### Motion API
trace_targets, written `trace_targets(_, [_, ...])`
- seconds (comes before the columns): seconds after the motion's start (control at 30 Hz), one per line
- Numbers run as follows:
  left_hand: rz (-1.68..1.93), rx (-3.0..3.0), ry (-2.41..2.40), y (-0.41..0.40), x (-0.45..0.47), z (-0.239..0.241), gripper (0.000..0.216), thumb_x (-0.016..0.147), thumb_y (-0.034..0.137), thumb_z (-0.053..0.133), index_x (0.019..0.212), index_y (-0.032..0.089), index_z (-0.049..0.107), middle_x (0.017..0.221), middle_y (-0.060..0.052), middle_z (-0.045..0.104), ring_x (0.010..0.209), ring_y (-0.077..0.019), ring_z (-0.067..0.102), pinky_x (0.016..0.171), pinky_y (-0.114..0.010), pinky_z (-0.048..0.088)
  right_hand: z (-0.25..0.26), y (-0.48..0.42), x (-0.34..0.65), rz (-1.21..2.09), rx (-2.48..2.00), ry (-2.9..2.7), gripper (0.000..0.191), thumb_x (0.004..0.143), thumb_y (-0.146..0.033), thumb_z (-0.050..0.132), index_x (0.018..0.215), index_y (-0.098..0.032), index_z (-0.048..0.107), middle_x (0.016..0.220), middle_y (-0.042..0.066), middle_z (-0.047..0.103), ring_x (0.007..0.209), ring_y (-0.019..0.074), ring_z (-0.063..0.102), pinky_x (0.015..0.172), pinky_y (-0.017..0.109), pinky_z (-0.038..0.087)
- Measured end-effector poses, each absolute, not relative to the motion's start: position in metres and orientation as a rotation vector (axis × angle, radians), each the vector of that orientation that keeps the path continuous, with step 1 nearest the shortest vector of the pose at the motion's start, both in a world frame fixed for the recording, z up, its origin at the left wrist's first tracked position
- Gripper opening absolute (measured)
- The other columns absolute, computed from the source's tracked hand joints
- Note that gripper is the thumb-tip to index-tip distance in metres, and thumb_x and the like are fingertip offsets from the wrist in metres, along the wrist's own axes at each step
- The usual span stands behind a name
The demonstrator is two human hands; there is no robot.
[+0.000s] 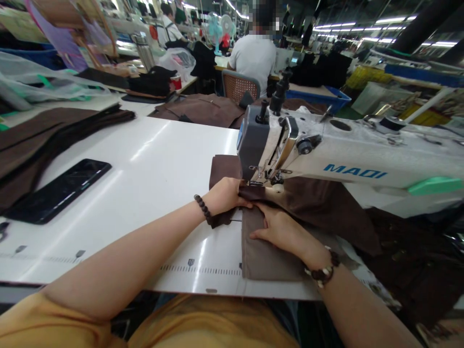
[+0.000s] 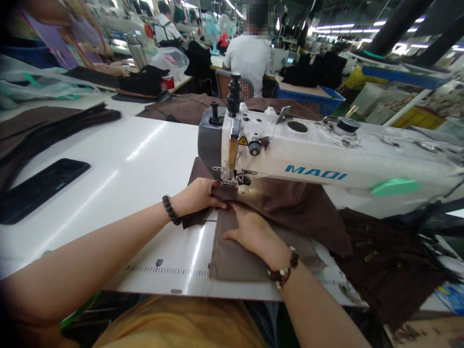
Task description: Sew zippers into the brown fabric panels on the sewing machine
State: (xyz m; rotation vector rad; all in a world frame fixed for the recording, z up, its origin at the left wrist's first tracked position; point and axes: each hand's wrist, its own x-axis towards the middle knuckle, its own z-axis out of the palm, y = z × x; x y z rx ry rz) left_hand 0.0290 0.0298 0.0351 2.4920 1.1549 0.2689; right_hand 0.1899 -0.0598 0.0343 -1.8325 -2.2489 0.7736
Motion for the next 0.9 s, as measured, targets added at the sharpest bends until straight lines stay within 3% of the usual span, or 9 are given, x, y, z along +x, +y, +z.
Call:
trace_targets(0.07, [0.271, 2.517, 1.198, 0.024, 0.032, 0.033, 0.029, 0.068, 0.030, 0.070, 0.090, 0.013, 0.063, 0.080, -0.008, 0.067, 0.075, -0.0221, 0.064, 0.065, -0.026, 0.048, 0.033, -0.060, 0.190, 0.783, -1.827, -2.230, 0.064, 0.070, -0.033, 0.066, 0.127, -0.017, 0.044, 0.077, 0.002, 0.063, 0.074, 0.0186, 0.061, 0.074, 0.030, 0.044])
trace_targets(0.17, [0.291, 2.566, 1.252, 0.015, 0.037, 0.029, 0.021, 0.072, 0.020, 0.063, 0.090, 0.009, 0.062, 0.086, -0.014, 0.065, 0.081, -0.0269, 0.062, 0.070, -0.035, 0.048, 0.033, -0.059, 0.188, 0.791, -1.821, -2.223, 0.058, 0.070, -0.033, 0.066, 0.122, -0.017, 0.048, 0.080, 0.004, 0.063, 0.080, 0.0202, 0.061, 0.079, 0.031, 0.043])
trace_targets(0.33, [0.351, 2.620, 1.108, 0.009, 0.038, 0.025, 0.014, 0.077, 0.006, 0.048, 0.078, 0.009, 0.062, 0.087, -0.013, 0.064, 0.086, -0.0244, 0.060, 0.079, -0.037, 0.046, 0.036, -0.065, 0.189, 0.783, -1.778, -2.193, 0.062, 0.070, -0.029, 0.066, 0.128, -0.019, 0.044, 0.108, 0.008, 0.060, 0.100, 0.0222, 0.055, 0.087, 0.033, 0.041])
trace_targets(0.53, [0.601, 2.455, 0.964, 0.021, 0.026, 0.022, 0.017, 0.072, 0.000, 0.049, 0.076, 0.012, 0.061, 0.078, -0.003, 0.065, 0.075, -0.0129, 0.061, 0.070, -0.021, 0.047, 0.044, -0.070, 0.204, 1.413, -1.588, -2.281, 0.046, 0.085, -0.027, 0.046, 0.130, -0.028, 0.041, 0.073, -0.002, 0.065, 0.061, 0.0114, 0.059, 0.059, 0.021, 0.046])
trace_targets(0.6, [0.682, 2.378, 0.935, 0.025, 0.024, 0.023, 0.016, 0.075, 0.002, 0.047, 0.072, 0.012, 0.060, 0.073, -0.001, 0.065, 0.068, -0.0101, 0.060, 0.064, -0.018, 0.047, 0.042, -0.062, 0.208, 1.157, -1.591, -2.337, 0.040, 0.085, -0.022, 0.044, 0.124, -0.029, 0.049, 0.093, 0.001, 0.067, 0.081, 0.0146, 0.062, 0.076, 0.027, 0.048])
trace_targets(0.7, [0.763, 2.265, 0.881, 0.027, 0.024, 0.023, 0.016, 0.076, 0.006, 0.047, 0.065, 0.012, 0.057, 0.067, 0.001, 0.064, 0.059, -0.0081, 0.058, 0.056, -0.016, 0.046, 0.029, -0.040, 0.211, 0.573, -1.626, -2.314, 0.035, 0.084, -0.015, 0.045, 0.115, -0.025, 0.057, 0.117, 0.002, 0.058, 0.113, 0.0179, 0.050, 0.098, 0.036, 0.037])
trace_targets(0.83, [0.831, 2.079, 0.760, 0.028, 0.028, 0.020, 0.018, 0.075, 0.008, 0.047, 0.060, 0.012, 0.056, 0.063, 0.000, 0.063, 0.057, -0.0082, 0.058, 0.055, -0.016, 0.046, 0.007, -0.011, 0.218, 0.465, -1.672, -2.226, 0.030, 0.090, -0.020, 0.035, 0.093, -0.009, 0.063, 0.102, 0.006, 0.065, 0.103, 0.0088, 0.055, 0.092, 0.023, 0.040])
trace_targets(0.87, [0.836, 2.065, 0.738, 0.028, 0.029, 0.018, 0.018, 0.075, 0.008, 0.047, 0.060, 0.013, 0.056, 0.063, 0.000, 0.063, 0.059, -0.0086, 0.058, 0.057, -0.017, 0.047, 0.003, -0.005, 0.221, 0.484, -1.678, -2.209, 0.032, 0.091, -0.020, 0.033, 0.084, -0.011, 0.063, 0.100, 0.006, 0.065, 0.099, 0.0074, 0.057, 0.086, 0.021, 0.044])
trace_targets(0.9, [0.833, 2.074, 0.722, 0.028, 0.030, 0.018, 0.019, 0.076, 0.008, 0.047, 0.061, 0.013, 0.057, 0.062, 0.000, 0.063, 0.060, -0.0089, 0.059, 0.058, -0.017, 0.047, 0.000, -0.001, 0.224, 0.497, -1.685, -2.193, 0.031, 0.091, -0.021, 0.034, 0.091, -0.007, 0.061, 0.100, 0.006, 0.065, 0.096, 0.0076, 0.058, 0.090, 0.023, 0.043])
